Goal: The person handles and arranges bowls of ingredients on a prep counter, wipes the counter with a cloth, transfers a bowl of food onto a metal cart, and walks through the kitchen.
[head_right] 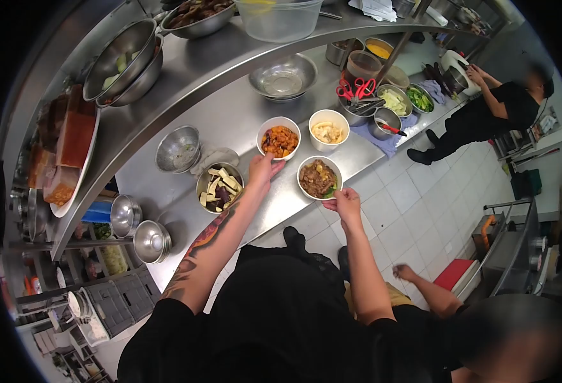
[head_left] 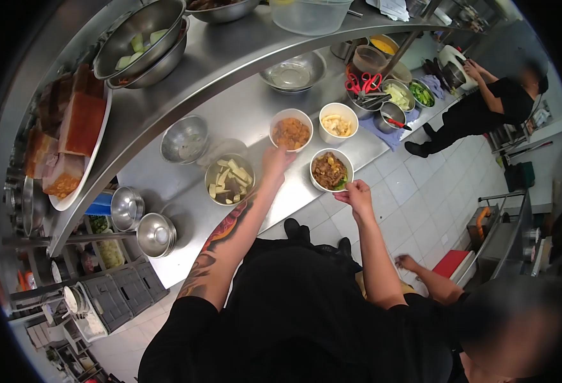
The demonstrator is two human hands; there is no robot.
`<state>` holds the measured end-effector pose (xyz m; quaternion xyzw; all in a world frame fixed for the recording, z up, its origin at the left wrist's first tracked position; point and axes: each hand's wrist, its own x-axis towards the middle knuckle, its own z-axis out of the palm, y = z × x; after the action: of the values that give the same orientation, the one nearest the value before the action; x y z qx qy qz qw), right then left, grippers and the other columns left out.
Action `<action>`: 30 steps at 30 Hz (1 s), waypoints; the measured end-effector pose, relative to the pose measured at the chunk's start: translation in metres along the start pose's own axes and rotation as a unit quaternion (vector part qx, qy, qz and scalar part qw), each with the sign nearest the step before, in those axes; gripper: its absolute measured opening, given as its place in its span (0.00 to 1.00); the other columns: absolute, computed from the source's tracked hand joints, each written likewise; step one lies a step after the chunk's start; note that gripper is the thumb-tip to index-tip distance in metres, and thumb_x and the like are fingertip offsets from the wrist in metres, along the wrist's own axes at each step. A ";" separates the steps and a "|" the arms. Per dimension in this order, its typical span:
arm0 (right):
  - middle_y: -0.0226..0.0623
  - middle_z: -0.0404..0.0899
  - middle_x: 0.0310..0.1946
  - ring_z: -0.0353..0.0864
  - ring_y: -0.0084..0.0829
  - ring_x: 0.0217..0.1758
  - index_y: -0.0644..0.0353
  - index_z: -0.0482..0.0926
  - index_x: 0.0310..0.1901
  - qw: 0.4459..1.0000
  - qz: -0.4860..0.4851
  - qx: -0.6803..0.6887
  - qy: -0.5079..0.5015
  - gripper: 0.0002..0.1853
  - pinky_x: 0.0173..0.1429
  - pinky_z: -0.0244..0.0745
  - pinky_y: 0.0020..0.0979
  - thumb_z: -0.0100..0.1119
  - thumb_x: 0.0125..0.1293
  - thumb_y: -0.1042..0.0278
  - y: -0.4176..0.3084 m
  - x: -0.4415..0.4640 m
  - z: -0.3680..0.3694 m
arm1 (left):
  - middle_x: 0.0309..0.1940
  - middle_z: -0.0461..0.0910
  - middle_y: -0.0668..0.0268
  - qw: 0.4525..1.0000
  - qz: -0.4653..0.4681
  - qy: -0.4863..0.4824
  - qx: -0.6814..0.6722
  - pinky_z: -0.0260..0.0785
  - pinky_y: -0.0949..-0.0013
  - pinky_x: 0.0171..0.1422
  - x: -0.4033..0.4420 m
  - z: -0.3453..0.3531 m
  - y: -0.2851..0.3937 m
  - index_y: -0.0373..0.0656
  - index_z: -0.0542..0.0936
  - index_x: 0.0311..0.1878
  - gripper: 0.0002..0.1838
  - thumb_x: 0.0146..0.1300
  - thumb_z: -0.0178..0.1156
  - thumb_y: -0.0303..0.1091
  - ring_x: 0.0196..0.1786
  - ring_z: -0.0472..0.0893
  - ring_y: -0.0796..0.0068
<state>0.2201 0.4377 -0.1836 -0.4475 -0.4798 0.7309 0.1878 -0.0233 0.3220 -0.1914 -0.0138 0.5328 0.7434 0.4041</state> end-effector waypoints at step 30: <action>0.51 0.76 0.51 0.85 0.44 0.46 0.68 0.62 0.61 0.950 0.157 -0.043 -0.266 0.19 0.48 0.86 0.42 0.48 0.71 0.73 0.085 -0.013 0.254 | 0.52 0.81 0.63 0.991 0.048 0.121 0.014 0.72 0.68 0.54 -0.287 -0.257 0.003 0.42 0.78 0.48 0.12 0.74 0.51 0.39 0.50 0.79 0.74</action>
<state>0.0285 0.2534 -0.2159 -0.3142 -0.4676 0.8221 -0.0829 0.0624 -0.0532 -0.1705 -0.0728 0.5882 0.7472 0.3007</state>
